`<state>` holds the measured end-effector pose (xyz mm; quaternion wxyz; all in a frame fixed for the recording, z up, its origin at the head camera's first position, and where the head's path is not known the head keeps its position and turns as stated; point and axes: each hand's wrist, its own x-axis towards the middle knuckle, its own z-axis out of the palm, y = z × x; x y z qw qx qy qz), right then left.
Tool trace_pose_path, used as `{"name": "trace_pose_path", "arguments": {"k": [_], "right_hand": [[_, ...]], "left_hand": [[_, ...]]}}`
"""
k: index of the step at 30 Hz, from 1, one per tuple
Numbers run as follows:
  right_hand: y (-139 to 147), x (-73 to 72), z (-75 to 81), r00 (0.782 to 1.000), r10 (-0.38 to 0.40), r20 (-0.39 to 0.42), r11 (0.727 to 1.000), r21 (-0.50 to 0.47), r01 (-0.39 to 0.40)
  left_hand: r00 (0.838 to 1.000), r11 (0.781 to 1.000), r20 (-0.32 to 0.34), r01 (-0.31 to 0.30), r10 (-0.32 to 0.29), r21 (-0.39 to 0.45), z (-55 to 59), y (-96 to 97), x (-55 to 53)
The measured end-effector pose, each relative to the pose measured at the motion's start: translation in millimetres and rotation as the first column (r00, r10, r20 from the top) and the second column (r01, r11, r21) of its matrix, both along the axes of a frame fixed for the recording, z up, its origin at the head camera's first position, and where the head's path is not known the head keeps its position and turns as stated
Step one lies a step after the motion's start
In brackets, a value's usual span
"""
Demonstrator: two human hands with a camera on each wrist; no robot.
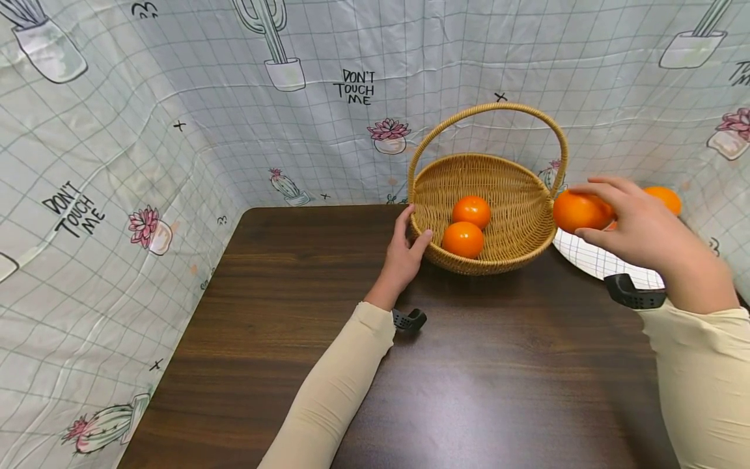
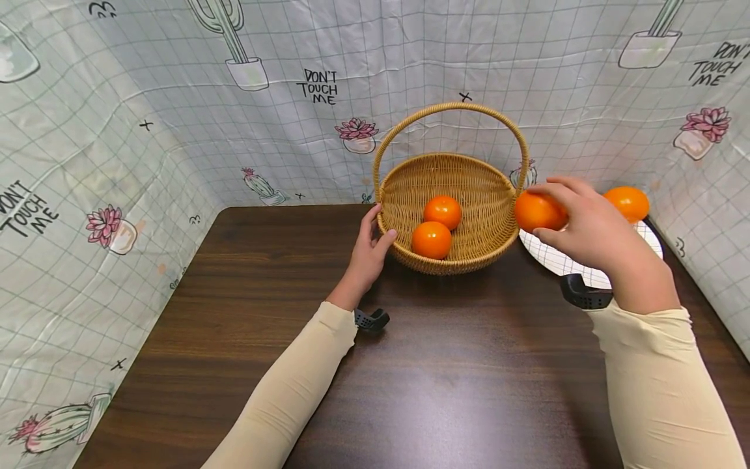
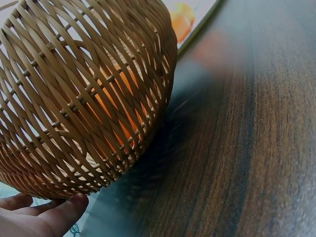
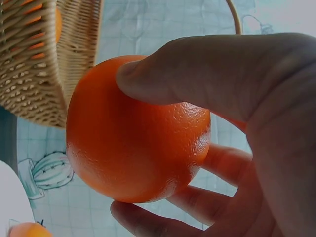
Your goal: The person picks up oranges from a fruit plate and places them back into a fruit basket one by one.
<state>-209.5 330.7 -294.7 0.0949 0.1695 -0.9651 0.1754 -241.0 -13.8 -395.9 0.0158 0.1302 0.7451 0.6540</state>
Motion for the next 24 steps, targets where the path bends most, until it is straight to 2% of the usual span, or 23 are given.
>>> {"name": "trace_pose_path", "arguments": {"k": [17,24], "right_hand": [[-18.4,-6.0,-0.7,0.998,0.060,-0.021,0.998,-0.005,-0.060],[-23.8,-8.3,-2.4,0.998,0.066,-0.023,0.998,0.007,-0.066]], "left_hand": [[1.000,1.000,-0.015,0.013,-0.013,-0.001,-1.3,-0.2,-1.5],[1.000,1.000,-0.018,-0.004,0.004,-0.001,-26.5,2.3,-19.0]]}}
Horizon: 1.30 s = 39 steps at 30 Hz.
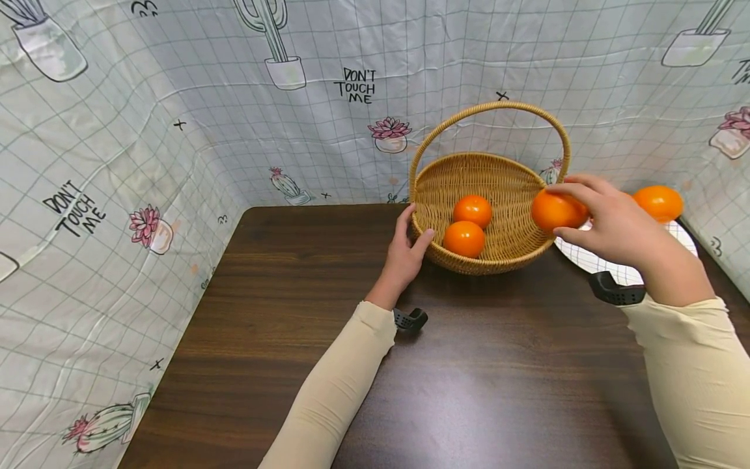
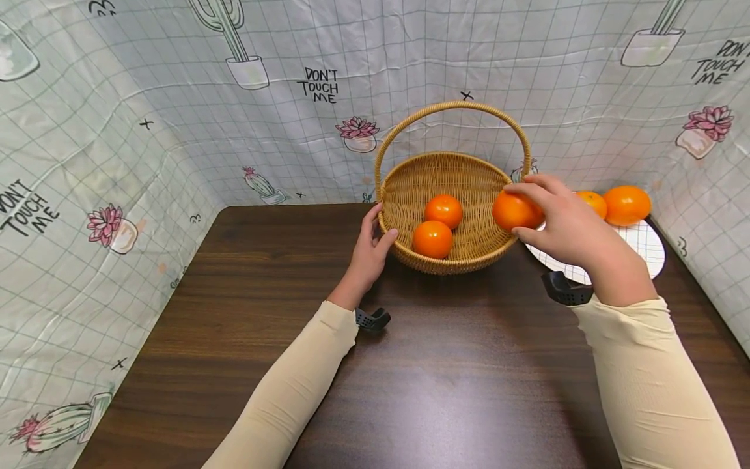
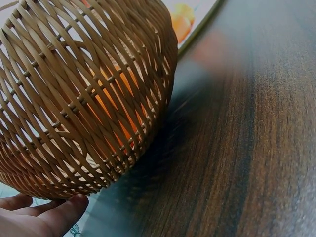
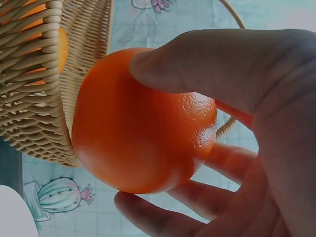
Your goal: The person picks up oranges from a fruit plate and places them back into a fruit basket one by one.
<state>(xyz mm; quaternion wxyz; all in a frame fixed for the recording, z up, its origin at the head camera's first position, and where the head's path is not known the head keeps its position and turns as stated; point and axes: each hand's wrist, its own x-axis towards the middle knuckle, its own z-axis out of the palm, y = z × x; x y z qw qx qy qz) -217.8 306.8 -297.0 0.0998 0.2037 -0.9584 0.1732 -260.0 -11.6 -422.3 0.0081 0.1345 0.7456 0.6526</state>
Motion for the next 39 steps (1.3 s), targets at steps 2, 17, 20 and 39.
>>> {"name": "trace_pose_path", "arguments": {"k": [2,17,20,39], "right_hand": [[-0.1,-0.5,-1.0,1.000,0.002,-0.010,1.000,0.007,-0.002],[9.4,-1.0,-4.1,0.999,-0.038,0.018,0.999,-0.009,0.039],[13.0,-1.7,-5.9,0.999,-0.035,0.019,0.999,-0.018,0.036],[43.6,-21.0,-26.2,0.989,-0.104,0.102,0.992,-0.066,0.111]], "left_hand": [[1.000,1.000,-0.003,-0.010,0.010,0.000,-4.3,1.3,-1.7],[0.999,0.999,-0.023,-0.044,0.044,-0.001,-8.1,2.0,-2.1],[0.999,0.999,-0.018,-0.044,0.044,-0.006,-8.5,2.1,-2.3],[0.999,0.999,-0.016,-0.034,0.034,0.017,-7.9,3.3,-2.1]]}}
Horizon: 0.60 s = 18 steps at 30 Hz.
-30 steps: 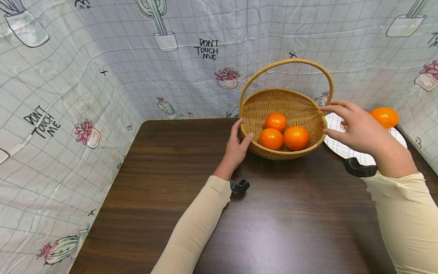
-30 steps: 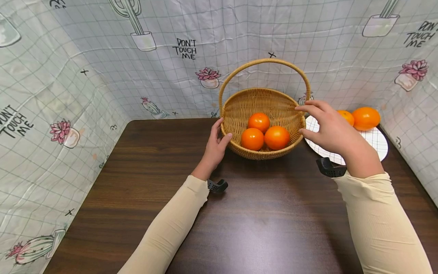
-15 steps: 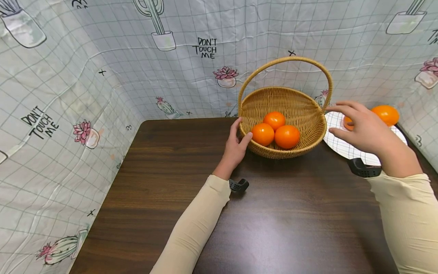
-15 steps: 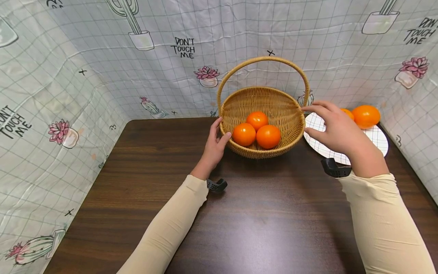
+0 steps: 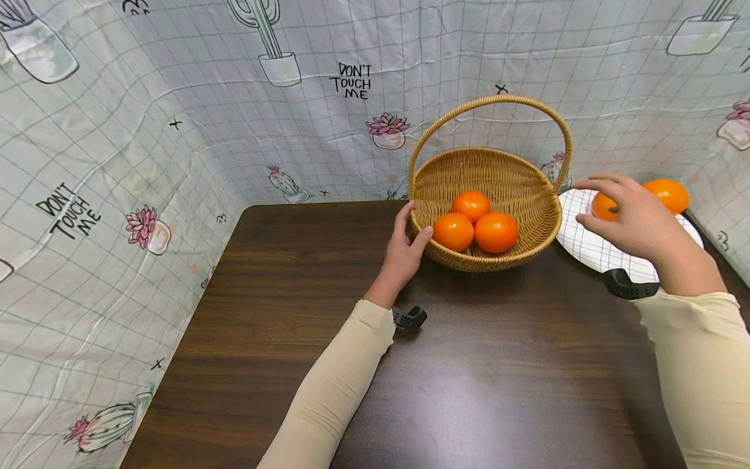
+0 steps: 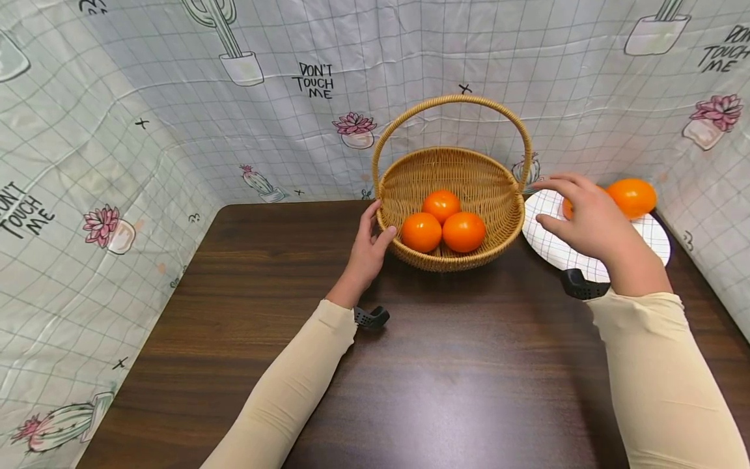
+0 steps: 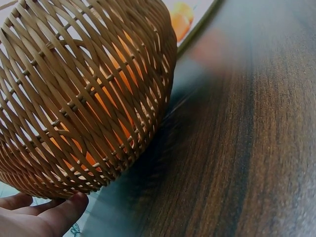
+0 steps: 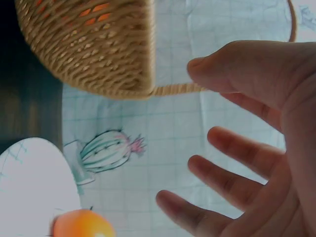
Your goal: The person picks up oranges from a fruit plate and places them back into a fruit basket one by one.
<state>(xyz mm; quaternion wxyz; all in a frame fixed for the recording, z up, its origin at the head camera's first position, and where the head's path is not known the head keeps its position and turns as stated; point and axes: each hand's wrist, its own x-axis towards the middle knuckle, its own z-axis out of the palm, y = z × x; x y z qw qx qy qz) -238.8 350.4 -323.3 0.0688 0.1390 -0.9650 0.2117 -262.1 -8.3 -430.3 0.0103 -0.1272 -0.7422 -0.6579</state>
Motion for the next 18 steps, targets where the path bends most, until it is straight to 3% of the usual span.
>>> {"name": "trace_pose_path", "arguments": {"k": [18], "right_hand": [[27.6,-25.5,-21.1,0.996,-0.074,0.051,0.997,0.007,0.073]], "left_hand": [[1.000,1.000,0.001,-0.008,0.008,-0.006,1.3,-0.1,-0.4]]}}
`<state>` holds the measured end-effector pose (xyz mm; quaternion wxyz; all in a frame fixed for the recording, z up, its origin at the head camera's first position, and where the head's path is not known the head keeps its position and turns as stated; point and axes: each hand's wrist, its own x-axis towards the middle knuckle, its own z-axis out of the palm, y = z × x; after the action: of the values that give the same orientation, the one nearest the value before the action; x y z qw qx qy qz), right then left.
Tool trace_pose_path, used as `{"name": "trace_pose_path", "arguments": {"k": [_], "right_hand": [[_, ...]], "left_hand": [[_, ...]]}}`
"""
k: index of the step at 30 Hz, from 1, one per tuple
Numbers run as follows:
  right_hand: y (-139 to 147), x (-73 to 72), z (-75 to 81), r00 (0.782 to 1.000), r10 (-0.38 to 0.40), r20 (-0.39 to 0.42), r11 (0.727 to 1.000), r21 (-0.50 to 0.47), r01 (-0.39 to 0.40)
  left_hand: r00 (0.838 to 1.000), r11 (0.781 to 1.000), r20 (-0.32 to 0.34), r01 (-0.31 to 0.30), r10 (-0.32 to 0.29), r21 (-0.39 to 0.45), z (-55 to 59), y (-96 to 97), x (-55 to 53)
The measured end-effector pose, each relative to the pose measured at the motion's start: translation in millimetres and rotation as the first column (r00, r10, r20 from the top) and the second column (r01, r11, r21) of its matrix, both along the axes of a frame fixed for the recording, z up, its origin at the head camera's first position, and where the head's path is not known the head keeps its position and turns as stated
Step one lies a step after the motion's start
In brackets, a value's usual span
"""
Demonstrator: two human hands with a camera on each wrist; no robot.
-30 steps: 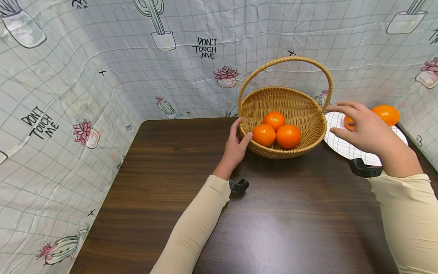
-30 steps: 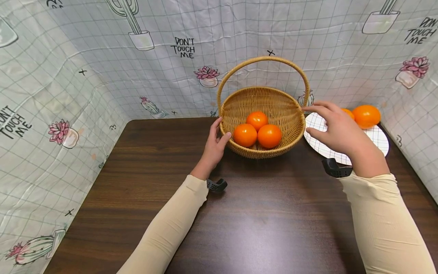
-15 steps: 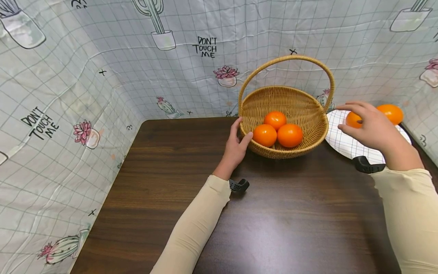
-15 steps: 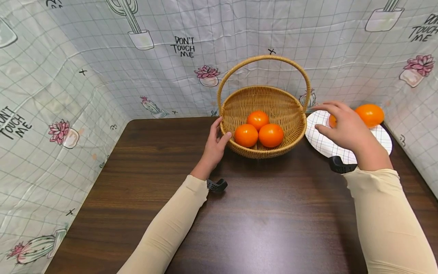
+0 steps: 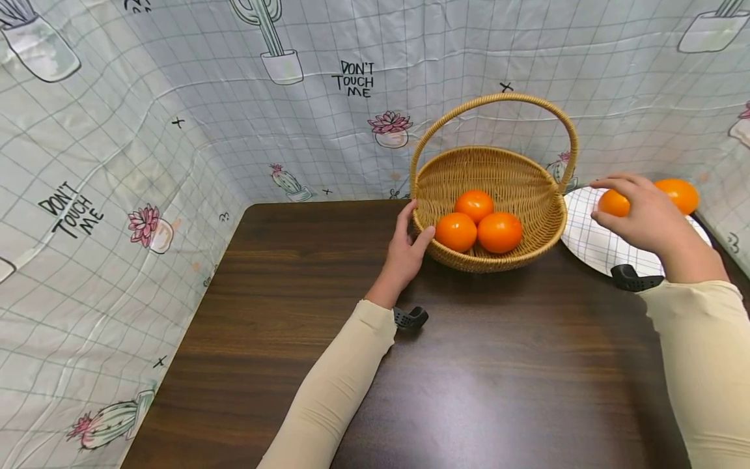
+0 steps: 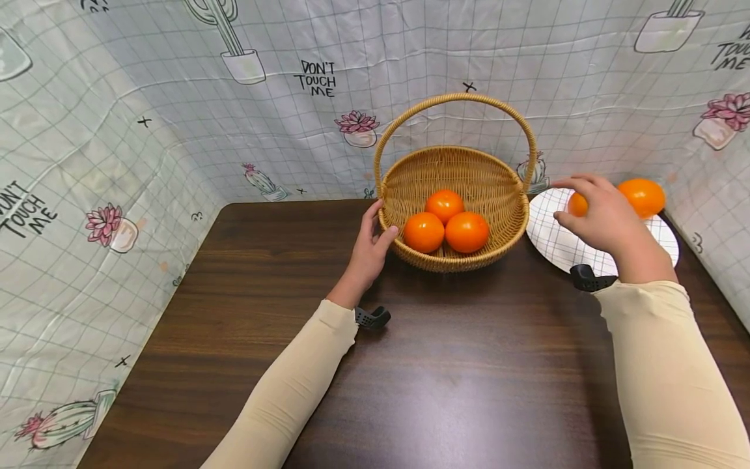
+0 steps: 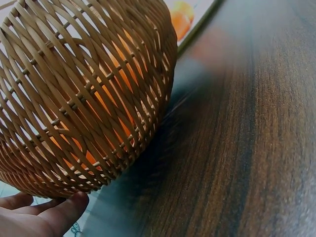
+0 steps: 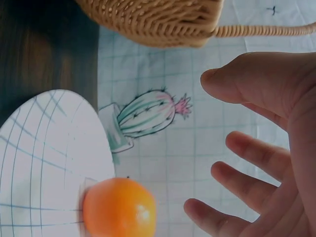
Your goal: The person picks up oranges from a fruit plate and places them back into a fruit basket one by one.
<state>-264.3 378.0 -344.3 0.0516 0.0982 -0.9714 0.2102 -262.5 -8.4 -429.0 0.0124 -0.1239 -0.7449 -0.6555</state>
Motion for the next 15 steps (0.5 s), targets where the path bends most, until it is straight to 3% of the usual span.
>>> {"name": "trace_pose_path", "arguments": {"k": [15], "right_hand": [[22.1,-22.1,-13.8,0.997,-0.069,0.040,0.998,0.000,0.070]], "left_hand": [[1.000,1.000,0.002,-0.005,0.005,0.003,-1.9,-1.0,-1.9]]}}
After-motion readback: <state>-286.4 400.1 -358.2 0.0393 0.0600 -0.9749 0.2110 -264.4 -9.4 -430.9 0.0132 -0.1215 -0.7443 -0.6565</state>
